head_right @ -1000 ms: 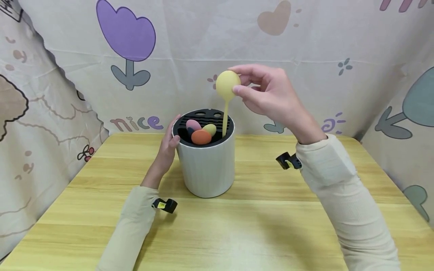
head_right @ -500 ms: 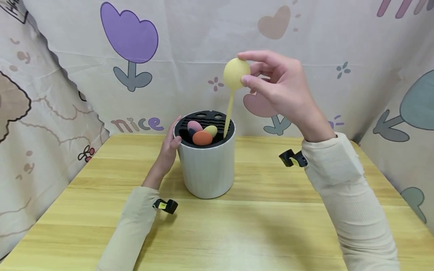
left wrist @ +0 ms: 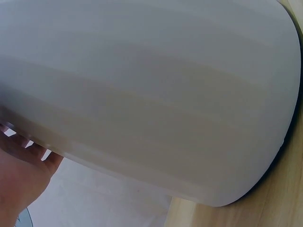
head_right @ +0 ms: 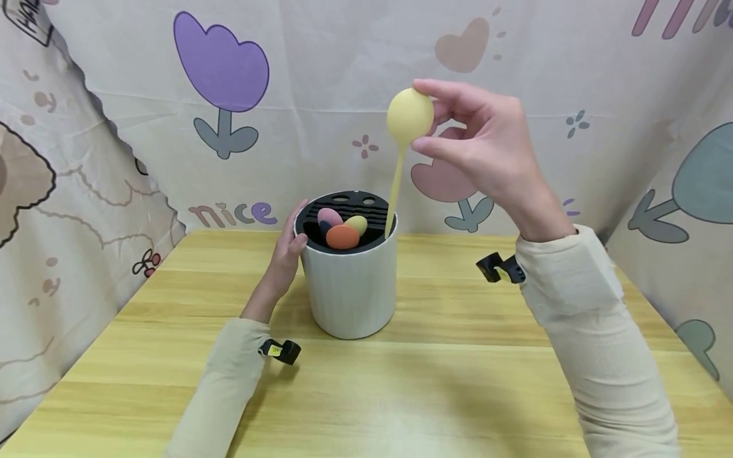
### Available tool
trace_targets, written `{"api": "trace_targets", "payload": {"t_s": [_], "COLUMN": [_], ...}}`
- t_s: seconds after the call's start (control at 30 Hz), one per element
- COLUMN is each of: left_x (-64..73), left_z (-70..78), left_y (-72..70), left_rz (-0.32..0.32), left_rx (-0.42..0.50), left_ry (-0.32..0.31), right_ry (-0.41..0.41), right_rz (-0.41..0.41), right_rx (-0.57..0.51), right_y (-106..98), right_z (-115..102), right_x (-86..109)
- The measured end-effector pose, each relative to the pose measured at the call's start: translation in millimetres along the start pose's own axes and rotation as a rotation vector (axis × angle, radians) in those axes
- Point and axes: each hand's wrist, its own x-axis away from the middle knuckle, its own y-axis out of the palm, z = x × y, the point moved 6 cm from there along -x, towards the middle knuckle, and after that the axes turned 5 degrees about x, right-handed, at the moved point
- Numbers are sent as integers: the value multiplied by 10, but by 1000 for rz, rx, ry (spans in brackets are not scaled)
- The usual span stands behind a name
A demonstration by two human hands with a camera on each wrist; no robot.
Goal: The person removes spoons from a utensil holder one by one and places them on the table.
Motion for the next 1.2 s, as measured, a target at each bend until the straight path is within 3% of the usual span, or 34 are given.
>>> {"api": "trace_targets", "payload": {"t_s": [0.3, 0.6, 0.8, 1.03, 1.2], "left_x": [15, 16, 12, 19, 21], "left_z": [-3, 0, -9, -8, 1], "left_y": [7, 14, 14, 7, 12], "left_rz": [-5, -2, 2, 6, 5], "left_rx": [7, -1, 2, -2, 2], "left_ry": [-2, -8, -19, -16, -12], "right_ry": [127, 275, 325, 361, 392], "right_rz": [-18, -89, -119, -151, -179], "right_rx": [74, 307, 411, 429, 509], "right_y": [-45, -70, -103, -167, -242], "right_z": [103, 329, 478, 678, 844], "right_x": [78, 179, 265, 386, 484]}}
